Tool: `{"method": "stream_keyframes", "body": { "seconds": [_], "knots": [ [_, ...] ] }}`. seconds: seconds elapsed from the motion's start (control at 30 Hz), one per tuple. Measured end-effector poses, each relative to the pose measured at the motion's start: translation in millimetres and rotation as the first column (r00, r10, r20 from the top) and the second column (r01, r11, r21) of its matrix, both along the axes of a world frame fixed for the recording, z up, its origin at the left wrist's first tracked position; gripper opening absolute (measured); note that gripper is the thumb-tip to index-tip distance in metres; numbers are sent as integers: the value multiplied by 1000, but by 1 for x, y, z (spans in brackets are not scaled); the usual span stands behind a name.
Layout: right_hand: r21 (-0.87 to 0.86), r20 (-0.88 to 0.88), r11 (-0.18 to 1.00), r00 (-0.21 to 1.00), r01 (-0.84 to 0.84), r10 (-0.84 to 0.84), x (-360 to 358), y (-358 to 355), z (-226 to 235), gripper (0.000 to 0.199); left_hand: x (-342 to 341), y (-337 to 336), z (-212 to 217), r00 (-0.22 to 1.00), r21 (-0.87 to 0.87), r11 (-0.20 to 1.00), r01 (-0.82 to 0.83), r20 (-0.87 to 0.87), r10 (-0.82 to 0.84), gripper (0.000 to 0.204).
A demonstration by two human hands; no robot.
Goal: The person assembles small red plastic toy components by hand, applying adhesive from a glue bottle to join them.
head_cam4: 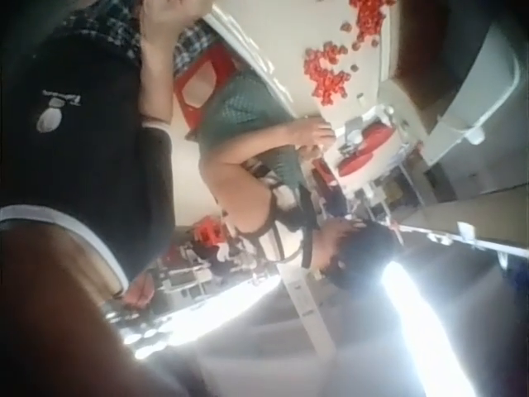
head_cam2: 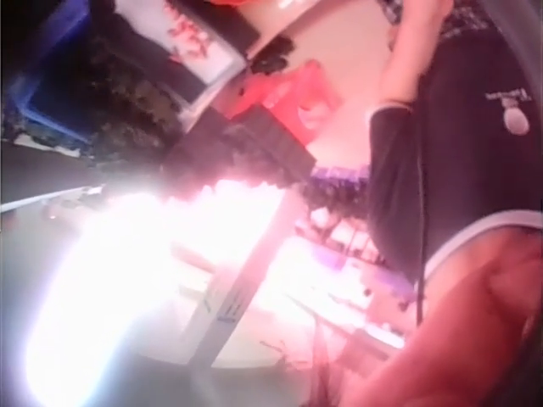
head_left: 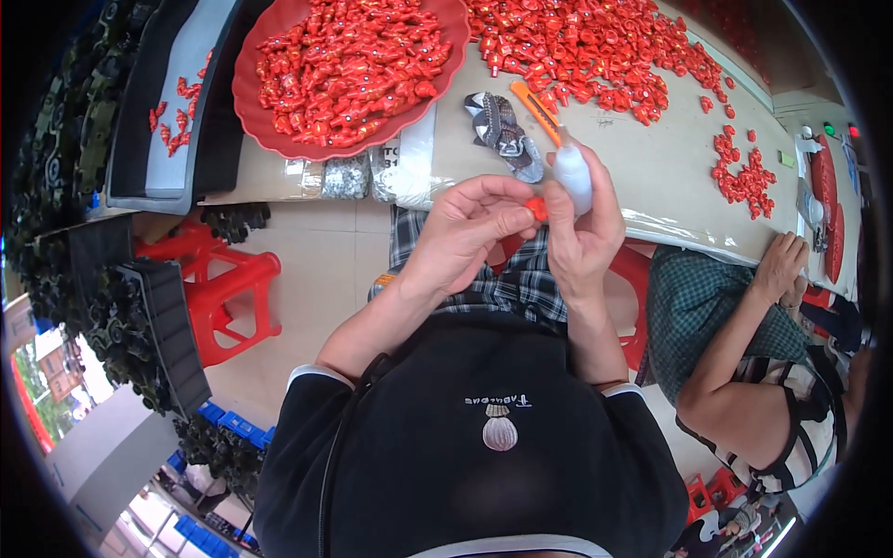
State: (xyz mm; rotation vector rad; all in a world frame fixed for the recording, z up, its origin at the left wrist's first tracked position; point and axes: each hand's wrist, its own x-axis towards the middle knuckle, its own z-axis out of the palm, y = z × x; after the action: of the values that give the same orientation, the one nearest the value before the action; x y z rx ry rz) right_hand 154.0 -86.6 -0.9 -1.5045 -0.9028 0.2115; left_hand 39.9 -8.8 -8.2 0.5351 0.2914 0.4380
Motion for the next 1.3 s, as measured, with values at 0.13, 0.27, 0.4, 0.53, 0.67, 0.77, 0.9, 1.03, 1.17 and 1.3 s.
{"method": "stream_keyframes", "body": {
  "seconds": [0.13, 0.27, 0.4, 0.53, 0.67, 0.77, 0.9, 1.03, 1.17, 1.3],
  "knots": [
    [19, -131, 998, 989, -65, 67, -1, -7, 12, 37, -11, 6, 2, 997, 26, 1000, -16, -77, 18, 28],
    [-11, -202, 1000, 979, -26, 23, 8, -26, 23, 39, -15, 10, -2, 993, 45, 998, -49, -101, 53, 28],
    [71, -54, 995, 996, -74, 78, 19, -39, 28, 38, -14, 11, -4, 994, 126, 992, -30, -96, 42, 27],
    [-18, -148, 992, 982, -125, 121, 19, -50, 28, 37, -13, 11, -5, 989, 175, 983, -53, -129, 77, 25],
    [-9, -101, 993, 988, -118, 117, 18, -49, 26, 38, -12, 12, -2, 992, 201, 979, -42, -110, 65, 25],
    [-30, -123, 993, 987, -110, 106, 18, -49, 27, 37, -12, 12, 4, 989, 219, 975, -39, -128, 68, 27],
    [-61, -146, 990, 983, -124, 114, 18, -50, 28, 37, -10, 10, 9, 984, 224, 974, -45, -159, 82, 29],
    [-55, -109, 984, 980, -172, 165, 20, -50, 31, 37, -12, 10, 5, 968, 366, 930, -22, -226, 111, 33],
    [-44, -91, 983, 980, -180, 175, 20, -51, 31, 37, -9, 10, 4, 968, 428, 902, -55, -199, 153, 26],
    [-91, -143, 978, 974, -189, 175, 20, -53, 30, 36, -10, 11, 2, 958, 449, 890, -76, -215, 191, 27]
  ]
}}
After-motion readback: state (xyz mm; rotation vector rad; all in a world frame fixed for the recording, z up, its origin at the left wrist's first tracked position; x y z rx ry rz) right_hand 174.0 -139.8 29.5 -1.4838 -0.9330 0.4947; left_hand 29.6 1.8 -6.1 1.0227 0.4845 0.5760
